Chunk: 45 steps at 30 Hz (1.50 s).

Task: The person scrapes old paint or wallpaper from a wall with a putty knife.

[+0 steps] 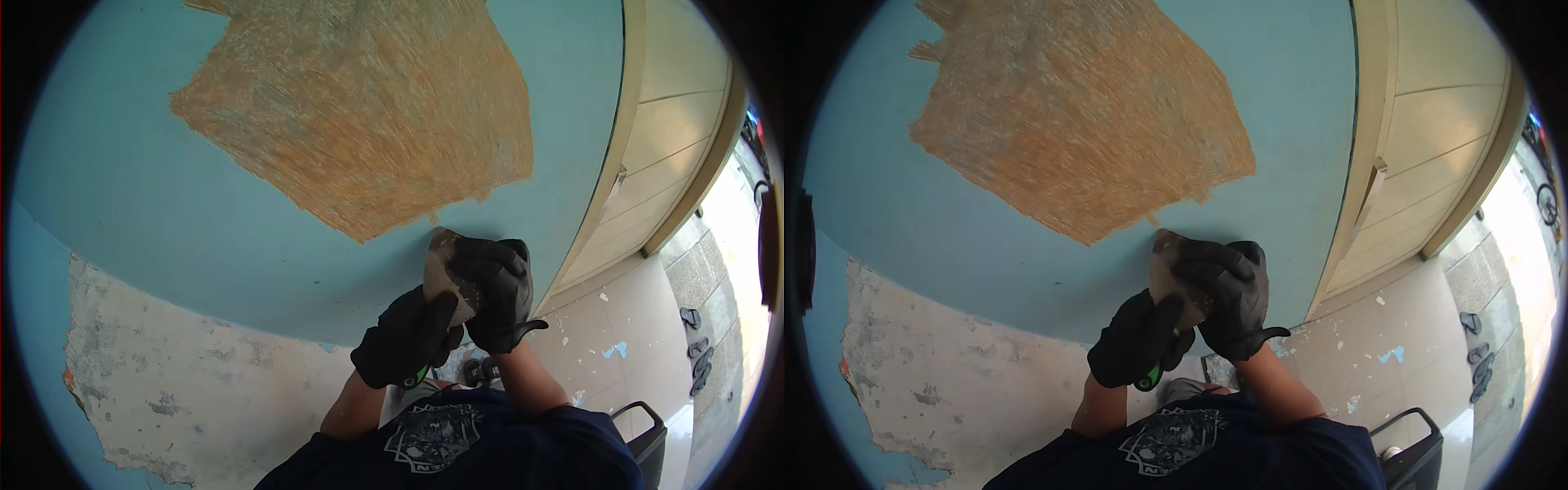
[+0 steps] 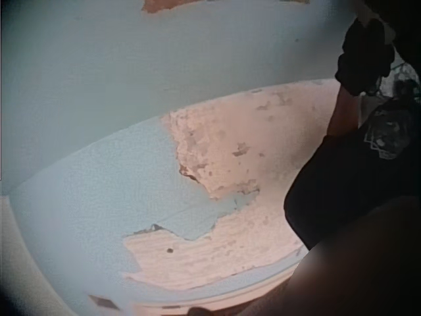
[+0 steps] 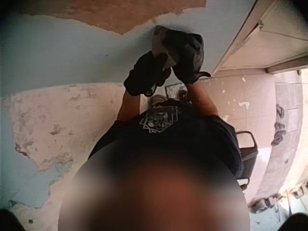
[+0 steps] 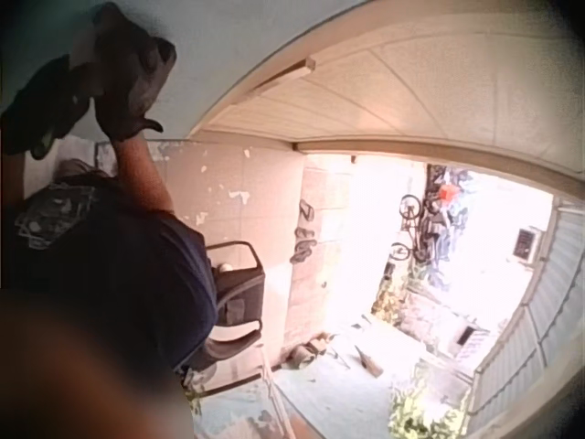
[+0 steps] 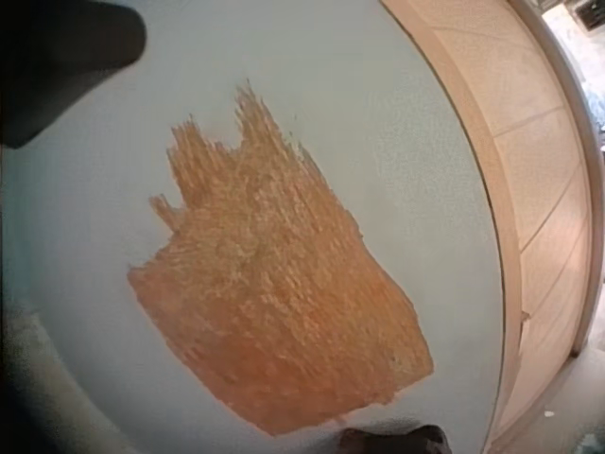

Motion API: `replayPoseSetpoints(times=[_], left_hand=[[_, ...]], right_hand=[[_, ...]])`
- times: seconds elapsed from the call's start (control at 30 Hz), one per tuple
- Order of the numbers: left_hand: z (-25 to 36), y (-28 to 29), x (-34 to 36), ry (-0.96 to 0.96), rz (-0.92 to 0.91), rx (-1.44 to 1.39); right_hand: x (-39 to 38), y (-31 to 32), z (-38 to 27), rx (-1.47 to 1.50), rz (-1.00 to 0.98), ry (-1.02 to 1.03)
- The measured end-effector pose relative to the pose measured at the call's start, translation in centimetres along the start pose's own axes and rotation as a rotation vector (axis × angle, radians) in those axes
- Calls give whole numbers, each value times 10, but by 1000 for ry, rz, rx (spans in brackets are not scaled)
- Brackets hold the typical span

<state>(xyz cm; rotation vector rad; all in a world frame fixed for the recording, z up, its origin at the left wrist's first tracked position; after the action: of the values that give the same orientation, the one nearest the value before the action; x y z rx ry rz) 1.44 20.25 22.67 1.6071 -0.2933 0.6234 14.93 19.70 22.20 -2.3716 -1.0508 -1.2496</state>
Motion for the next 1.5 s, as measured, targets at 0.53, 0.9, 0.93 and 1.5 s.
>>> replayPoseSetpoints(times=[0.53,0.9,0.93,1.5], left_hand=[[22,-46,-69,341,-155,-468],[26,-80,-72,912,-309,-1147],[27,-83,-76,908,-294,-1149],[24,-57,-57,861,-98,-975]], right_hand=[[-92,25,61,573,-269,-832],[-81,-12,35,630,-724,-804],[-62,-12,30,539,-700,-634],[-1,-1,7,1216,-271,-399]])
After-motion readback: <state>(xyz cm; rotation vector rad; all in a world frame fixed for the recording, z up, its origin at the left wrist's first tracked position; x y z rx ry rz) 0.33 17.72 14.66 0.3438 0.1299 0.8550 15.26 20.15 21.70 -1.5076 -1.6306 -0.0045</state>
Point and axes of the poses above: each hand's wrist, its own x-axis towards the middle knuckle, its own y-axis out of the back of the hand, z = x × y, the point moved 8 cm from there along x, towards the middle knuckle, and after that the axes turned 5 degrees about -y, right-handed, at the moved point
